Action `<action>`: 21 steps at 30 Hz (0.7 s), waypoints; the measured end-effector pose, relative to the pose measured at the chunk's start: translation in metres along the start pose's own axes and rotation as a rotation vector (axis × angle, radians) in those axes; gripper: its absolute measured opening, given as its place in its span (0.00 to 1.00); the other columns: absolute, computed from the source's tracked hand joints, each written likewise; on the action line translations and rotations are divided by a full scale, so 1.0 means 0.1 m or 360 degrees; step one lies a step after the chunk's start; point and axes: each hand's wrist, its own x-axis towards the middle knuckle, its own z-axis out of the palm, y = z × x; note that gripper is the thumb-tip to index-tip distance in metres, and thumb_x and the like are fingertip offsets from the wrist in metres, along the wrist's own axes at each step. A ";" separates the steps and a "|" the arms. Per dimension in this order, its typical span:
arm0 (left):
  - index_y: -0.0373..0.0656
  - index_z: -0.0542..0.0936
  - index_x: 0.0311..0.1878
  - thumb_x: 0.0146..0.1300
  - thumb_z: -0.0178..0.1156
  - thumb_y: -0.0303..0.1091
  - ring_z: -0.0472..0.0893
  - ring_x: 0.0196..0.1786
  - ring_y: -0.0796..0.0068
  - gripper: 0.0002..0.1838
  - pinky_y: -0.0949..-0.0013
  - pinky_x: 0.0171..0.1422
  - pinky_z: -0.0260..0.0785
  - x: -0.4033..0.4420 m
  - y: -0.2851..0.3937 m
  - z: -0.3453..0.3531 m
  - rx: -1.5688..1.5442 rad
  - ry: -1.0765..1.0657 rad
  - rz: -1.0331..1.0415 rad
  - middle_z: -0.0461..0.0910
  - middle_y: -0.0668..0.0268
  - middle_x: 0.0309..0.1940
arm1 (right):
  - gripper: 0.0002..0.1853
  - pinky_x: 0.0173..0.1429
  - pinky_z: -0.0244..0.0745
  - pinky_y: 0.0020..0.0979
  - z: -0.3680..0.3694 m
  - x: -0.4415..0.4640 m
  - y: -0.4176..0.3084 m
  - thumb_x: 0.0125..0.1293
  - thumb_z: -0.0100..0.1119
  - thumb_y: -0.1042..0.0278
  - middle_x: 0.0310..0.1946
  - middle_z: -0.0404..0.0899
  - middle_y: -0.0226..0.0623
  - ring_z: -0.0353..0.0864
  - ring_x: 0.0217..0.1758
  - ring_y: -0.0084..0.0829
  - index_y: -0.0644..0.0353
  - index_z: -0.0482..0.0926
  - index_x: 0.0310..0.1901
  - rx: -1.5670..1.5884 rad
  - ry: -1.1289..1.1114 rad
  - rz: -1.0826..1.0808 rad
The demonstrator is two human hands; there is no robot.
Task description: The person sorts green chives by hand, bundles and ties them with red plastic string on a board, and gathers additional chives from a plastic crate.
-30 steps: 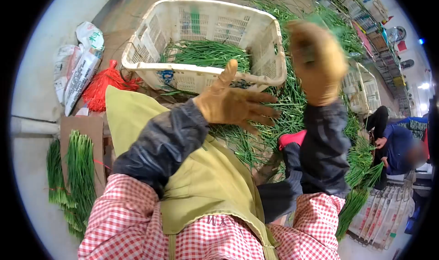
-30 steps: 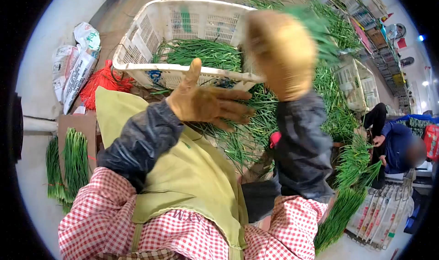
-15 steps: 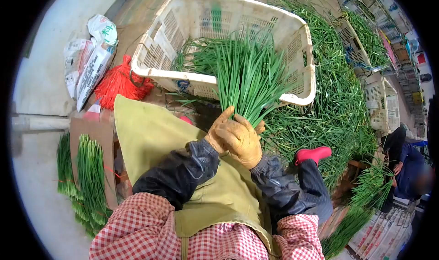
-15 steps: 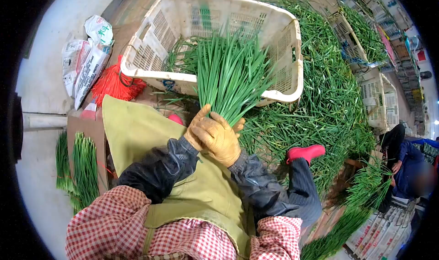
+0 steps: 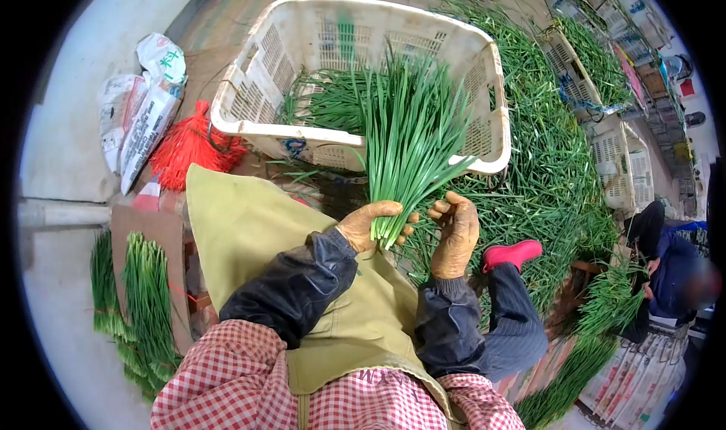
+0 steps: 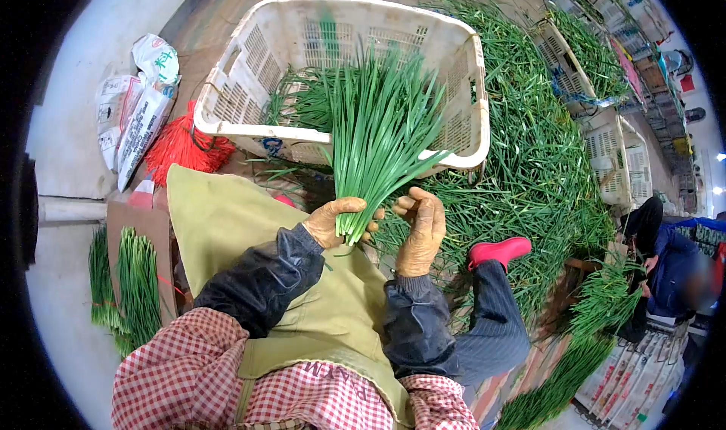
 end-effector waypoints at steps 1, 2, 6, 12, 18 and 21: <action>0.34 0.76 0.52 0.61 0.62 0.34 0.84 0.43 0.61 0.19 0.59 0.45 0.81 0.00 0.01 0.02 0.0018 0.0057 0.0004 0.80 0.53 0.48 | 0.23 0.48 0.74 0.31 -0.05 0.00 0.02 0.70 0.52 0.52 0.42 0.78 0.40 0.78 0.43 0.30 0.65 0.71 0.55 -0.0143 -0.0029 0.0113; 0.33 0.76 0.51 0.61 0.62 0.34 0.84 0.42 0.60 0.18 0.59 0.45 0.81 0.01 0.00 0.05 0.0035 0.0110 0.0007 0.80 0.53 0.46 | 0.25 0.51 0.74 0.32 -0.09 0.01 0.03 0.70 0.53 0.52 0.47 0.77 0.42 0.77 0.47 0.31 0.66 0.70 0.58 -0.0290 -0.0056 0.0224; 0.38 0.77 0.51 0.60 0.62 0.32 0.83 0.41 0.64 0.17 0.63 0.40 0.78 0.14 -0.19 0.29 0.0844 0.0519 0.0772 0.81 0.55 0.45 | 0.37 0.59 0.69 0.32 0.34 0.02 0.01 0.57 0.67 0.54 0.54 0.74 0.45 0.74 0.54 0.34 0.69 0.64 0.62 -0.0493 -0.0414 0.0230; 0.43 0.51 0.74 0.56 0.62 0.31 0.74 0.59 0.49 0.44 0.60 0.60 0.70 -0.36 0.43 1.37 0.2727 0.1708 0.0123 0.69 0.43 0.57 | 0.29 0.54 0.72 0.29 1.08 0.08 -0.21 0.51 0.73 0.64 0.46 0.79 0.37 0.77 0.48 0.29 0.67 0.74 0.53 0.0173 -0.0471 0.0580; 0.40 0.31 0.74 0.49 0.69 0.39 0.73 0.58 0.44 0.62 0.54 0.65 0.66 -0.53 0.23 1.05 0.3012 0.1463 0.0034 0.65 0.40 0.57 | 0.21 0.58 0.76 0.38 0.78 0.21 0.47 0.59 0.63 0.66 0.46 0.80 0.39 0.80 0.48 0.36 0.63 0.75 0.53 0.0979 -0.0468 0.1236; 0.41 0.33 0.74 0.49 0.72 0.42 0.75 0.57 0.51 0.63 0.59 0.62 0.69 -0.42 0.01 0.42 0.2757 0.1361 0.0593 0.67 0.44 0.59 | 0.22 0.57 0.76 0.39 0.64 0.18 0.52 0.58 0.64 0.64 0.46 0.80 0.41 0.81 0.48 0.38 0.63 0.75 0.54 0.0853 -0.0276 0.1172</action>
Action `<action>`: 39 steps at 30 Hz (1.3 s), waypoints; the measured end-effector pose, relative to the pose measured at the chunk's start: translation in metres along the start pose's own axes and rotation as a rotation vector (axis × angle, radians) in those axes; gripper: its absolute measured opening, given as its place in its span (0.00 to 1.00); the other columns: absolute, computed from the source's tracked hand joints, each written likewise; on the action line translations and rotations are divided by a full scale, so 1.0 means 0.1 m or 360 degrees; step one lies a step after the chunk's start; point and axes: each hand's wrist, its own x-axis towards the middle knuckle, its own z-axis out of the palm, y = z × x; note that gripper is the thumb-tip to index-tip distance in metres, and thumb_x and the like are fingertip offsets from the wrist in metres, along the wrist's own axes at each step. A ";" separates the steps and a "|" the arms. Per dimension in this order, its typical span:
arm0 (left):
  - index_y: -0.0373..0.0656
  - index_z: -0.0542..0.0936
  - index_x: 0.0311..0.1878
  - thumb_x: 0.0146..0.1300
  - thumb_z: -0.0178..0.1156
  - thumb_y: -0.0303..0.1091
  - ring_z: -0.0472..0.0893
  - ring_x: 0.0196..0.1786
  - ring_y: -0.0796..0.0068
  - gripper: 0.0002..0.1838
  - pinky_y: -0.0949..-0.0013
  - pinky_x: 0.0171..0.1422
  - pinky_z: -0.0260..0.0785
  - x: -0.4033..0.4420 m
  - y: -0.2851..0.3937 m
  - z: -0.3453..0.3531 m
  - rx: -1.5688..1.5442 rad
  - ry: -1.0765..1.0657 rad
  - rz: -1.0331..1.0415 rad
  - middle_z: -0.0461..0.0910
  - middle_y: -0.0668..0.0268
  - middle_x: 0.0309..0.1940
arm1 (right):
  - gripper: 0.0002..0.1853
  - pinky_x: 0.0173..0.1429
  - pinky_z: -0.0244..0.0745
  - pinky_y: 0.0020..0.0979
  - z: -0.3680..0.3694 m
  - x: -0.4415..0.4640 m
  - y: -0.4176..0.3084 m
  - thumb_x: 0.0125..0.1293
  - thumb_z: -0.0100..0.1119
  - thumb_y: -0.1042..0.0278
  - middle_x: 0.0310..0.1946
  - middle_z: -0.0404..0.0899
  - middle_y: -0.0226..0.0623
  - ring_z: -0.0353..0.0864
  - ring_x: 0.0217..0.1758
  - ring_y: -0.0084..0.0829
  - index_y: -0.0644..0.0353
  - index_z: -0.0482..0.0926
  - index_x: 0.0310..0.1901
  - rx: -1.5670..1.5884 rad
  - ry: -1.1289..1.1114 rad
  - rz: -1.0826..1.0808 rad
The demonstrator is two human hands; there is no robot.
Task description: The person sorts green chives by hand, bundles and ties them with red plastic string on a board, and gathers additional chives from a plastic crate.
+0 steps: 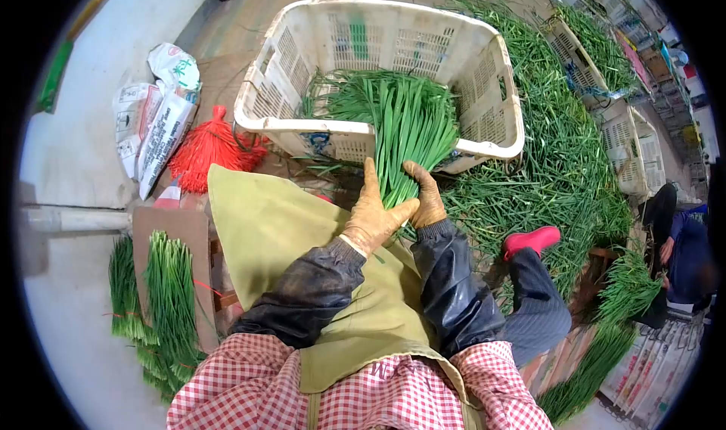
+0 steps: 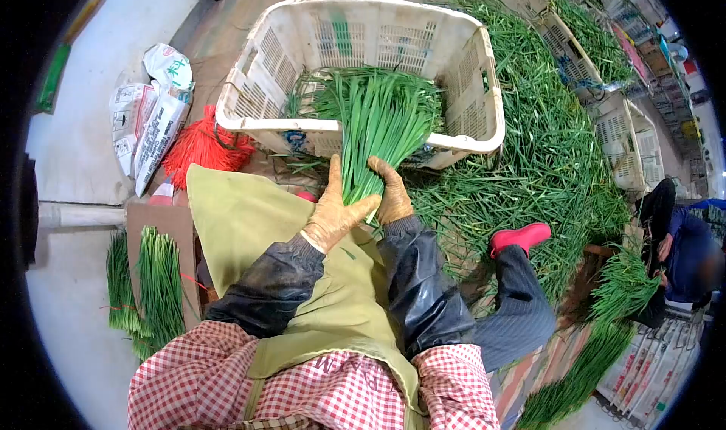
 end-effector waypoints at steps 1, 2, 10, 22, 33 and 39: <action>0.40 0.36 0.74 0.51 0.71 0.39 0.75 0.57 0.56 0.59 0.61 0.62 0.68 -0.01 -0.01 0.03 -0.0813 -0.0025 -0.0112 0.69 0.49 0.59 | 0.23 0.57 0.77 0.41 -0.01 -0.01 -0.02 0.59 0.63 0.61 0.48 0.79 0.42 0.81 0.48 0.39 0.63 0.74 0.54 -0.0126 -0.0073 -0.0044; 0.39 0.40 0.74 0.54 0.70 0.35 0.75 0.57 0.62 0.55 0.64 0.62 0.68 0.00 -0.02 0.05 -0.1626 -0.0042 -0.0227 0.71 0.53 0.59 | 0.24 0.57 0.78 0.42 -0.01 -0.01 -0.03 0.60 0.63 0.58 0.49 0.79 0.44 0.81 0.49 0.40 0.63 0.74 0.54 -0.0255 -0.0149 -0.0088; 0.38 0.71 0.60 0.62 0.64 0.35 0.80 0.52 0.63 0.25 0.61 0.53 0.76 0.15 -0.31 -0.10 -0.2519 -0.0995 -0.0670 0.78 0.58 0.52 | 0.46 0.61 0.75 0.39 -0.26 0.01 -0.02 0.58 0.58 0.31 0.58 0.72 0.48 0.75 0.59 0.40 0.65 0.63 0.64 -0.0466 -0.0218 -0.0105; 0.44 0.74 0.56 0.58 0.68 0.43 0.82 0.43 0.67 0.25 0.66 0.46 0.76 0.17 -0.39 0.11 -0.2376 -0.1114 -0.0751 0.81 0.65 0.43 | 0.46 0.55 0.76 0.35 -0.28 0.01 -0.06 0.58 0.52 0.25 0.50 0.77 0.47 0.79 0.51 0.36 0.69 0.72 0.57 -0.0934 -0.0119 -0.0284; 0.38 0.75 0.55 0.60 0.65 0.37 0.80 0.44 0.72 0.22 0.70 0.45 0.75 0.09 -0.25 0.19 -0.2424 -0.0997 -0.0708 0.80 0.63 0.45 | 0.45 0.37 0.71 0.33 -0.42 -0.21 -0.43 0.65 0.30 0.23 0.24 0.79 0.39 0.78 0.29 0.29 0.64 0.82 0.35 -0.2132 0.0753 -0.0485; 0.35 0.70 0.61 0.61 0.62 0.39 0.77 0.40 0.78 0.28 0.75 0.36 0.68 0.11 -0.42 0.23 -0.2491 -0.1166 -0.0669 0.77 0.61 0.51 | 0.09 0.30 0.72 0.34 0.20 -0.27 -1.07 0.64 0.61 0.62 0.24 0.80 0.41 0.81 0.25 0.33 0.57 0.80 0.39 -0.2510 0.0727 -0.1661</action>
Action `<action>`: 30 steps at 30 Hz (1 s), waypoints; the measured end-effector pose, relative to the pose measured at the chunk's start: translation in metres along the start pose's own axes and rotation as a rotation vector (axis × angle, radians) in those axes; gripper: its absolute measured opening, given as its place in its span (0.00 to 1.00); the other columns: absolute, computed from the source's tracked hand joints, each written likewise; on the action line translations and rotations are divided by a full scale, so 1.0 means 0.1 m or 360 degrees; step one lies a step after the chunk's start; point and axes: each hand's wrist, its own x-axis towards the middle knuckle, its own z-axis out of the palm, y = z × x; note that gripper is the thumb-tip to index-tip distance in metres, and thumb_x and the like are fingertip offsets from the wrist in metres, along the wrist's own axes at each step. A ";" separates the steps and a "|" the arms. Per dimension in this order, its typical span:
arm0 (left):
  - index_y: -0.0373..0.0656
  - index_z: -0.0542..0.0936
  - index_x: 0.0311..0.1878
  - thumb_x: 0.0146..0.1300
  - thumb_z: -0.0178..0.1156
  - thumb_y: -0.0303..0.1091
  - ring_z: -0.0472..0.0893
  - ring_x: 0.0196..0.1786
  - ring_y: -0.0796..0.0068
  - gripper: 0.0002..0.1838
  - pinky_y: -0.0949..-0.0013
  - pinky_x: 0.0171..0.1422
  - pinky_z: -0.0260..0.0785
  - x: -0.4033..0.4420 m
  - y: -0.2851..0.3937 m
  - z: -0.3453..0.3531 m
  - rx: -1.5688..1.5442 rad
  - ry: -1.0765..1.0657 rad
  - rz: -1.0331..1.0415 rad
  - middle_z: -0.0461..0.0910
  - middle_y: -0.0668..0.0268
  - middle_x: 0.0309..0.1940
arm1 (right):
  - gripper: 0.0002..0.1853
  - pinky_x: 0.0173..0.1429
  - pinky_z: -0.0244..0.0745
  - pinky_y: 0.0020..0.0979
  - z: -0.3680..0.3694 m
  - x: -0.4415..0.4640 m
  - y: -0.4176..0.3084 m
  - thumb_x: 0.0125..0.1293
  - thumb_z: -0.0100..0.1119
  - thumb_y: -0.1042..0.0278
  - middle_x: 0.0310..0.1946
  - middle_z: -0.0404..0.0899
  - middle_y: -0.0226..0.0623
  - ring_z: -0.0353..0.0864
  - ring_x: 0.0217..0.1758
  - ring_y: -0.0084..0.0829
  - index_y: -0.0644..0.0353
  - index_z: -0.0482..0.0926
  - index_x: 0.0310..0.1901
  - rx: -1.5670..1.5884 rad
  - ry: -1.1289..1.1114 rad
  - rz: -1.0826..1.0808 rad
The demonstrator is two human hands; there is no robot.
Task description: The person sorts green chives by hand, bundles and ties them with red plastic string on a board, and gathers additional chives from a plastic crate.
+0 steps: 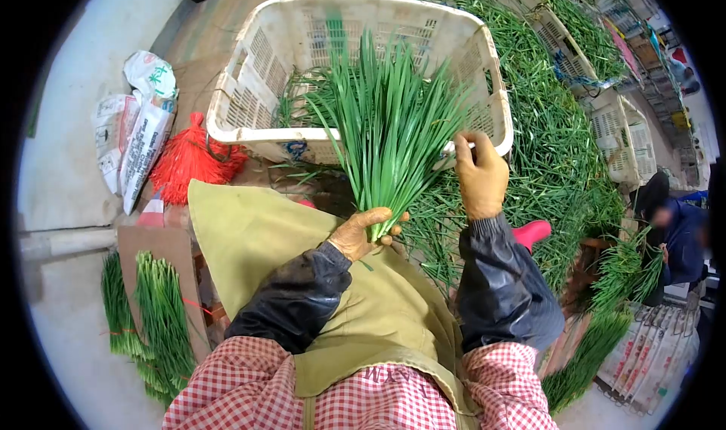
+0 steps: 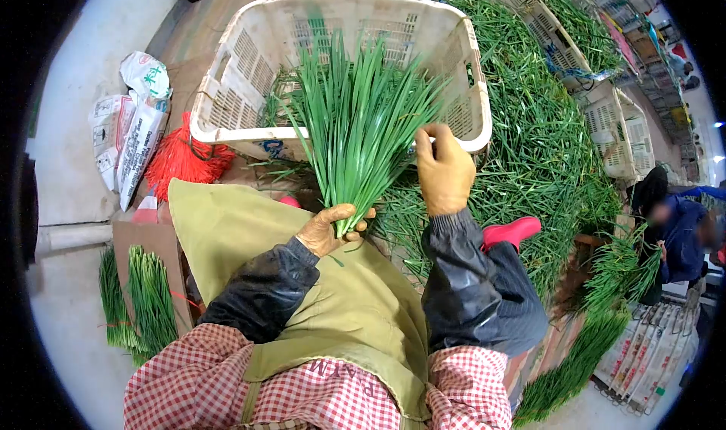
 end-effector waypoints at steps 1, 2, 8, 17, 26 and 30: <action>0.35 0.70 0.61 0.61 0.62 0.39 0.77 0.40 0.78 0.28 0.75 0.36 0.69 -0.01 0.00 -0.01 -0.0027 -0.0035 -0.0004 0.77 0.61 0.51 | 0.09 0.33 0.73 0.36 0.02 0.10 -0.05 0.64 0.60 0.61 0.26 0.81 0.42 0.82 0.28 0.37 0.55 0.79 0.40 -0.0165 -0.0084 -0.0058; 0.35 0.69 0.61 0.61 0.62 0.39 0.77 0.41 0.78 0.28 0.75 0.36 0.69 -0.01 0.01 -0.02 -0.0054 -0.0069 -0.0005 0.77 0.61 0.51 | 0.09 0.35 0.74 0.38 0.05 0.21 -0.08 0.64 0.59 0.60 0.29 0.82 0.43 0.83 0.31 0.41 0.53 0.79 0.42 -0.0327 -0.0171 -0.0119; 0.33 0.68 0.63 0.62 0.61 0.38 0.78 0.54 0.65 0.29 0.66 0.46 0.76 -0.01 0.02 -0.12 -0.0193 -0.0192 -0.0043 0.76 0.55 0.55 | 0.12 0.46 0.74 0.41 0.33 0.55 0.13 0.63 0.58 0.57 0.34 0.83 0.43 0.82 0.41 0.44 0.47 0.79 0.47 -0.0965 -0.0739 -0.0150; 0.34 0.62 0.68 0.62 0.60 0.38 0.71 0.64 0.51 0.34 0.55 0.56 0.75 0.04 0.05 -0.11 -0.0519 -0.0514 -0.0115 0.62 0.49 0.68 | 0.07 0.34 0.74 0.33 0.09 0.63 0.33 0.62 0.60 0.62 0.22 0.79 0.38 0.80 0.27 0.33 0.55 0.78 0.36 0.0021 -0.0173 -0.0014; 0.34 0.61 0.68 0.63 0.59 0.39 0.70 0.64 0.50 0.34 0.54 0.60 0.73 0.01 0.05 -0.02 -0.0465 -0.0459 -0.0095 0.63 0.49 0.67 | 0.09 0.23 0.62 0.19 -0.56 -0.07 -0.08 0.69 0.53 0.66 0.25 0.76 0.30 0.70 0.20 0.18 0.60 0.80 0.41 0.0577 -0.0320 0.0523; 0.32 0.69 0.61 0.62 0.60 0.40 0.75 0.58 0.49 0.29 0.50 0.64 0.70 0.07 -0.05 -0.14 -0.0446 -0.0247 -0.0061 0.75 0.49 0.56 | 0.09 0.29 0.74 0.26 -0.14 -0.85 -0.45 0.68 0.54 0.67 0.24 0.80 0.32 0.77 0.22 0.22 0.62 0.80 0.39 0.0696 -0.0963 0.0361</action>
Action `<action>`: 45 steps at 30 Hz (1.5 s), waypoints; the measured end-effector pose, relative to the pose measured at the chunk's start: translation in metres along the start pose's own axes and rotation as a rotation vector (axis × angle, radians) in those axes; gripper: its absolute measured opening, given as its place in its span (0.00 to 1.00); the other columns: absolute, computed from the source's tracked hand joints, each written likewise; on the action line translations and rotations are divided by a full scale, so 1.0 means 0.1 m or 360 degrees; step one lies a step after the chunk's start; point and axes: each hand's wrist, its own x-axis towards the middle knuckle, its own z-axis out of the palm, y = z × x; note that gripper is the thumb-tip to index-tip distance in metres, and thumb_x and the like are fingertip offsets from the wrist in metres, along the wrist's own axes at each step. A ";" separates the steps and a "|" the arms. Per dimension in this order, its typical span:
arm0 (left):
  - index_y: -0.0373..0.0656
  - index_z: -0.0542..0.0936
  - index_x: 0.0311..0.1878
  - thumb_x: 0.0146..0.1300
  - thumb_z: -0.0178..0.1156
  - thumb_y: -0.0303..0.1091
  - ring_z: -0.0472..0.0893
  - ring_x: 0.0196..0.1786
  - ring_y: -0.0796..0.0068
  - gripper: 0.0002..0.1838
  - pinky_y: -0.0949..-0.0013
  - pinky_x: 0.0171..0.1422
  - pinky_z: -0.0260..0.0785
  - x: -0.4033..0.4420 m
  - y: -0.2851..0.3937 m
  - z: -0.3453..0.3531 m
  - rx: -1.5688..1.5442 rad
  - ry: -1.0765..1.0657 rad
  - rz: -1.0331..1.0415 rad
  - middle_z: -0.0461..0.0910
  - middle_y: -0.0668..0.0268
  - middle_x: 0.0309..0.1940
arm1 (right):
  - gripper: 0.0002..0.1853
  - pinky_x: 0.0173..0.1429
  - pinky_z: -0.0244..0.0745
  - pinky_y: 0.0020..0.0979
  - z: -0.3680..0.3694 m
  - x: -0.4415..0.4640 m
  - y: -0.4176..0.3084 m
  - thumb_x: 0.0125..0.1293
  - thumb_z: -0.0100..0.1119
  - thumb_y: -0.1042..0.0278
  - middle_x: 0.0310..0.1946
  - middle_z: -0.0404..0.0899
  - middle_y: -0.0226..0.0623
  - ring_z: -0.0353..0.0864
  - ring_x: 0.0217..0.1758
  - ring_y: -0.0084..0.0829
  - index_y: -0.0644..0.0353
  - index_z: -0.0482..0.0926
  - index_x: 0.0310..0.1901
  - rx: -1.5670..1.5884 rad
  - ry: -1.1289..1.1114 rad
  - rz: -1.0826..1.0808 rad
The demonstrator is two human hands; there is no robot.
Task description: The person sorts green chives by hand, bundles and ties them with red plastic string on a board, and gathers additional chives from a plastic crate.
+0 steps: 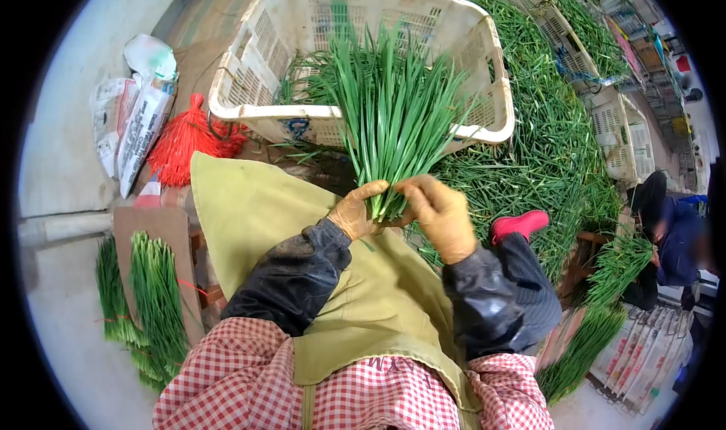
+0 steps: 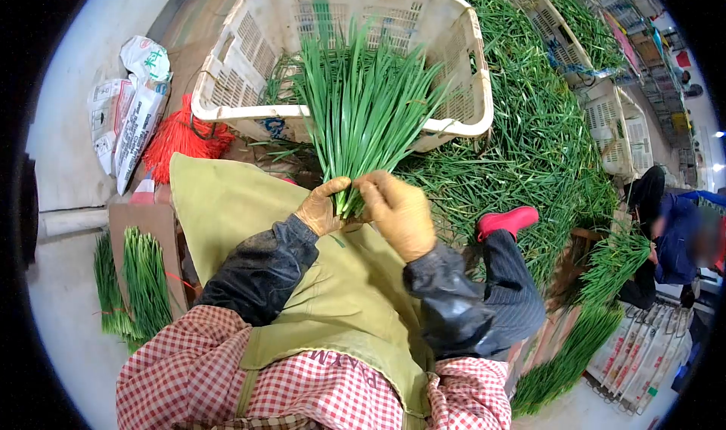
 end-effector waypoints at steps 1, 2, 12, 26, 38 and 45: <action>0.32 0.70 0.60 0.62 0.60 0.40 0.77 0.57 0.49 0.28 0.49 0.64 0.69 -0.02 0.00 0.05 -0.0035 -0.0040 0.0000 0.76 0.49 0.55 | 0.09 0.29 0.74 0.26 0.05 0.00 0.09 0.68 0.54 0.67 0.24 0.80 0.32 0.77 0.22 0.22 0.62 0.80 0.39 0.0005 0.0008 -0.0001; 0.33 0.71 0.59 0.62 0.60 0.40 0.78 0.55 0.50 0.27 0.49 0.65 0.69 -0.03 0.00 0.09 -0.0070 -0.0080 0.0000 0.77 0.50 0.53 | 0.09 0.29 0.74 0.28 0.09 0.01 0.18 0.68 0.55 0.66 0.23 0.80 0.35 0.78 0.22 0.24 0.63 0.80 0.37 -0.0042 0.0146 0.0025; 0.38 0.73 0.55 0.58 0.65 0.47 0.81 0.47 0.60 0.28 0.57 0.49 0.79 -0.05 -0.07 0.23 0.0200 0.0386 0.0164 0.79 0.56 0.46 | 0.12 0.32 0.74 0.36 0.43 -0.14 0.21 0.60 0.62 0.57 0.23 0.79 0.40 0.81 0.26 0.40 0.57 0.76 0.34 -0.0941 0.0442 0.0056; 0.44 0.77 0.51 0.57 0.66 0.47 0.81 0.39 0.65 0.22 0.62 0.46 0.76 -0.02 -0.07 0.28 0.0015 0.0416 0.0114 0.81 0.63 0.39 | 0.06 0.32 0.75 0.26 0.45 -0.14 0.43 0.67 0.52 0.73 0.25 0.79 0.35 0.78 0.25 0.21 0.64 0.75 0.42 -0.0238 0.0533 -0.0137; 0.35 0.73 0.57 0.60 0.64 0.45 0.79 0.53 0.60 0.28 0.59 0.62 0.70 -0.01 -0.10 0.44 -0.0140 0.0285 0.0163 0.79 0.55 0.50 | 0.10 0.34 0.75 0.37 0.38 0.00 0.31 0.62 0.60 0.60 0.23 0.80 0.39 0.82 0.27 0.42 0.57 0.74 0.34 -0.0698 0.0503 0.0264; 0.39 0.74 0.56 0.61 0.63 0.46 0.80 0.50 0.63 0.25 0.59 0.59 0.72 0.02 -0.09 0.35 -0.0050 0.0246 0.0099 0.79 0.58 0.50 | 0.08 0.33 0.75 0.39 0.39 -0.03 0.37 0.61 0.61 0.63 0.22 0.80 0.40 0.81 0.25 0.44 0.58 0.76 0.34 -0.0441 0.0669 0.0022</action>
